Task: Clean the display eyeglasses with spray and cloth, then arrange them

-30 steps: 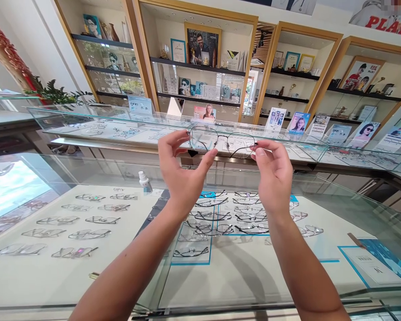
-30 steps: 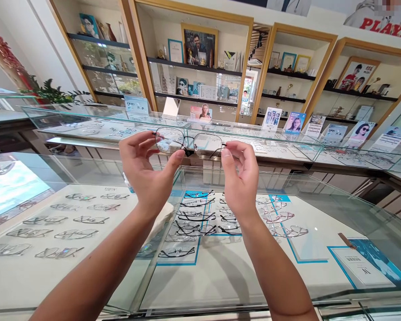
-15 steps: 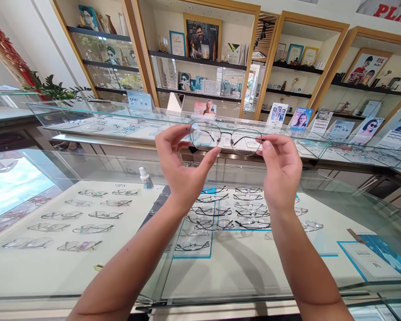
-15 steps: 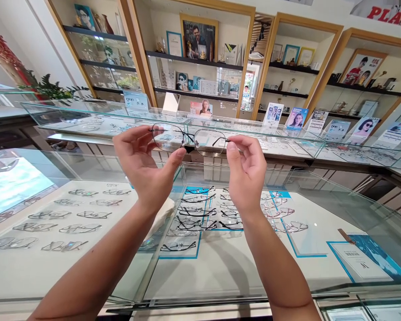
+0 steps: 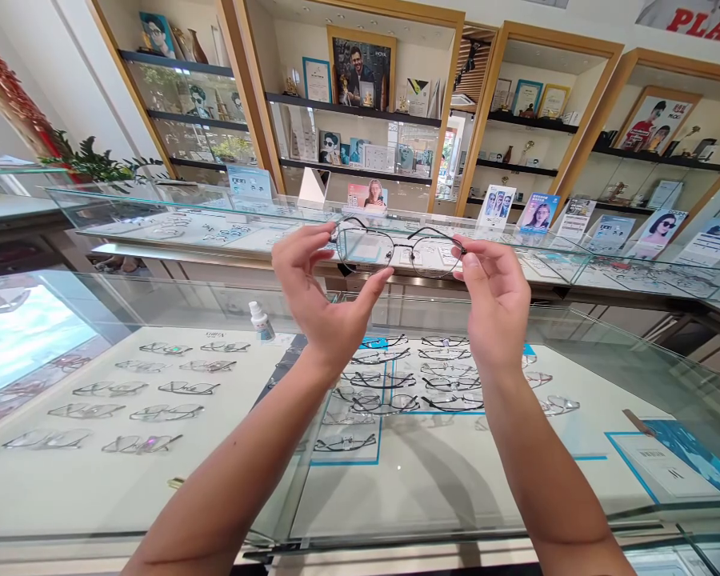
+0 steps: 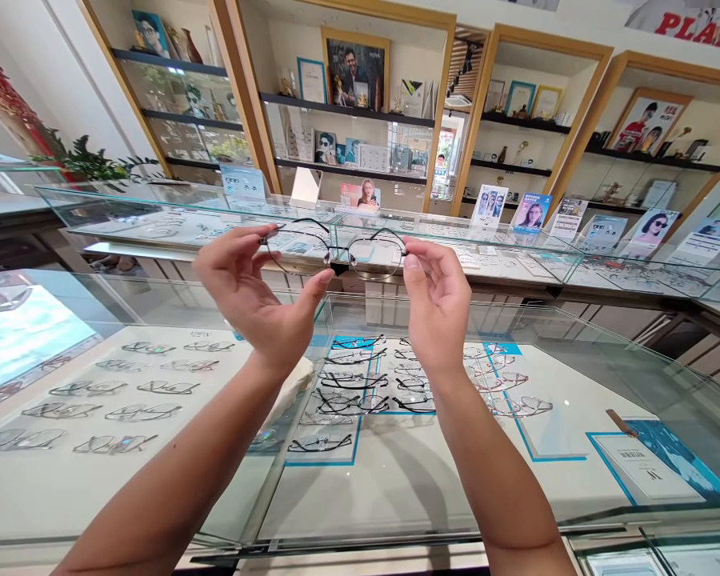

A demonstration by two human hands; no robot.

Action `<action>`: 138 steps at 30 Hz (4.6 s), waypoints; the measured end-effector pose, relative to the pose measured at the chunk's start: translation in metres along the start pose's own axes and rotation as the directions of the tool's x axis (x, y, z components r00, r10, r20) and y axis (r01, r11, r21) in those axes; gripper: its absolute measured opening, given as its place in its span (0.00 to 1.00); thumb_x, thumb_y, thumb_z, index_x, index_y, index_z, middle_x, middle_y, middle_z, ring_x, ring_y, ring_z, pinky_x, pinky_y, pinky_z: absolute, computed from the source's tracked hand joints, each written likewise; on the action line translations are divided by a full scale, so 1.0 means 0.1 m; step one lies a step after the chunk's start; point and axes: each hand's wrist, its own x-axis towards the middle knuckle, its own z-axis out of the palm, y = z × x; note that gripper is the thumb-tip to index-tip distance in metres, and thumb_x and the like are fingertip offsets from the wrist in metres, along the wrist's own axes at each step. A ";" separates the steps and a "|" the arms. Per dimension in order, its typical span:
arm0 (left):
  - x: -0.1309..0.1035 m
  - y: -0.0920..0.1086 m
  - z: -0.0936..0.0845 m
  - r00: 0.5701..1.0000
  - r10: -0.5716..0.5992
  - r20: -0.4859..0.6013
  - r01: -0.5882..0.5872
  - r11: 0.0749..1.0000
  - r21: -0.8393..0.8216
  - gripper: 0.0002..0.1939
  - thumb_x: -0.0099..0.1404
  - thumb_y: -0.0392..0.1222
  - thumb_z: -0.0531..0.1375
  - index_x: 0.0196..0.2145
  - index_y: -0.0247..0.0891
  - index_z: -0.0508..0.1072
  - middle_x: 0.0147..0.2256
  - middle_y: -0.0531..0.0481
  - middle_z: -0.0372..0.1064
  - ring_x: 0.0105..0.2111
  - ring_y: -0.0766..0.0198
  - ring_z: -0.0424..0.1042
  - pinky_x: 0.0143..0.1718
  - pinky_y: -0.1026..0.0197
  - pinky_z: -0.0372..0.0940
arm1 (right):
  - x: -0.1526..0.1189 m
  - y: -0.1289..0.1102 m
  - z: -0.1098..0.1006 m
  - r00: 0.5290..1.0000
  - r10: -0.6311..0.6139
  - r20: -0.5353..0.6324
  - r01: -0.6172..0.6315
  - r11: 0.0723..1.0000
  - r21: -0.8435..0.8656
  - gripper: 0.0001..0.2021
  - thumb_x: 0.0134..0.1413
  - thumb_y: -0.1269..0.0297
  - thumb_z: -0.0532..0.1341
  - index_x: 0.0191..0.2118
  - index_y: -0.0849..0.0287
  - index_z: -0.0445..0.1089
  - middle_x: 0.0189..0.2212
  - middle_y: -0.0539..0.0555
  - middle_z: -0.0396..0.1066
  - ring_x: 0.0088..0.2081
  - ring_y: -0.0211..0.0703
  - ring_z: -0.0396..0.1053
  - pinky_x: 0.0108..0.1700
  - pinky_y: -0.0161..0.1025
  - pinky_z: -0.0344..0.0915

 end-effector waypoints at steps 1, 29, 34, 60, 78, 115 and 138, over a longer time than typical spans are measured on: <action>0.00 -0.01 0.01 1.000 -0.023 0.014 0.023 1.000 -0.007 0.38 0.59 0.65 0.74 0.58 0.51 0.63 0.58 0.42 0.67 0.61 0.47 0.71 0.55 0.43 0.72 | 0.00 0.00 0.00 1.000 -0.005 -0.005 0.005 1.000 -0.012 0.06 0.70 0.56 0.64 0.48 0.49 0.75 0.54 0.54 0.80 0.58 0.48 0.76 0.59 0.52 0.75; -0.04 -0.12 0.06 1.000 -0.015 0.027 0.017 0.997 -0.080 0.34 0.60 0.54 0.76 0.58 0.51 0.67 0.58 0.43 0.69 0.60 0.50 0.73 0.46 0.50 0.73 | 0.05 0.13 -0.01 0.998 0.055 0.010 -0.055 0.998 -0.017 0.10 0.68 0.53 0.68 0.48 0.49 0.78 0.51 0.54 0.82 0.55 0.48 0.79 0.61 0.53 0.76; -0.02 0.00 0.02 0.999 0.049 0.000 -0.049 0.999 -0.018 0.33 0.58 0.52 0.77 0.57 0.52 0.69 0.55 0.44 0.70 0.58 0.47 0.73 0.45 0.47 0.72 | 0.05 0.14 -0.02 0.991 0.132 0.018 -0.133 0.990 0.041 0.09 0.67 0.53 0.68 0.47 0.50 0.77 0.51 0.54 0.82 0.55 0.47 0.80 0.63 0.54 0.74; -0.05 -0.13 0.07 0.978 -0.140 0.152 0.157 0.982 -0.109 0.37 0.61 0.61 0.74 0.60 0.49 0.64 0.60 0.42 0.69 0.61 0.51 0.73 0.57 0.50 0.72 | 0.01 0.00 0.00 0.994 0.103 0.024 -0.104 0.994 0.043 0.06 0.68 0.56 0.64 0.44 0.50 0.74 0.48 0.52 0.83 0.51 0.47 0.80 0.54 0.49 0.76; -0.10 -0.01 0.06 0.985 -0.136 0.103 0.138 0.990 -0.011 0.32 0.61 0.51 0.76 0.57 0.46 0.68 0.54 0.45 0.71 0.55 0.53 0.75 0.50 0.51 0.71 | 0.06 0.11 -0.04 0.963 0.262 0.065 -0.267 0.959 0.096 0.06 0.69 0.57 0.62 0.43 0.49 0.75 0.46 0.51 0.84 0.40 0.44 0.77 0.49 0.48 0.72; 0.08 0.07 -0.07 0.878 0.247 0.411 -0.304 0.949 0.080 0.29 0.64 0.46 0.74 0.59 0.48 0.70 0.57 0.43 0.76 0.58 0.47 0.76 0.58 0.44 0.69 | 0.19 0.10 -0.23 0.914 0.022 0.404 0.097 0.957 -0.273 0.03 0.65 0.61 0.68 0.39 0.48 0.81 0.46 0.52 0.82 0.53 0.53 0.76 0.62 0.58 0.67; 0.12 0.08 -0.10 0.847 0.023 0.531 0.060 0.989 -0.138 0.32 0.62 0.48 0.75 0.61 0.47 0.70 0.59 0.41 0.74 0.60 0.49 0.74 0.53 0.48 0.74 | 0.21 0.08 -0.26 0.702 0.237 0.672 -0.338 0.941 0.020 0.07 0.70 0.58 0.63 0.37 0.49 0.68 0.59 0.53 0.80 0.70 0.50 0.68 0.71 0.55 0.61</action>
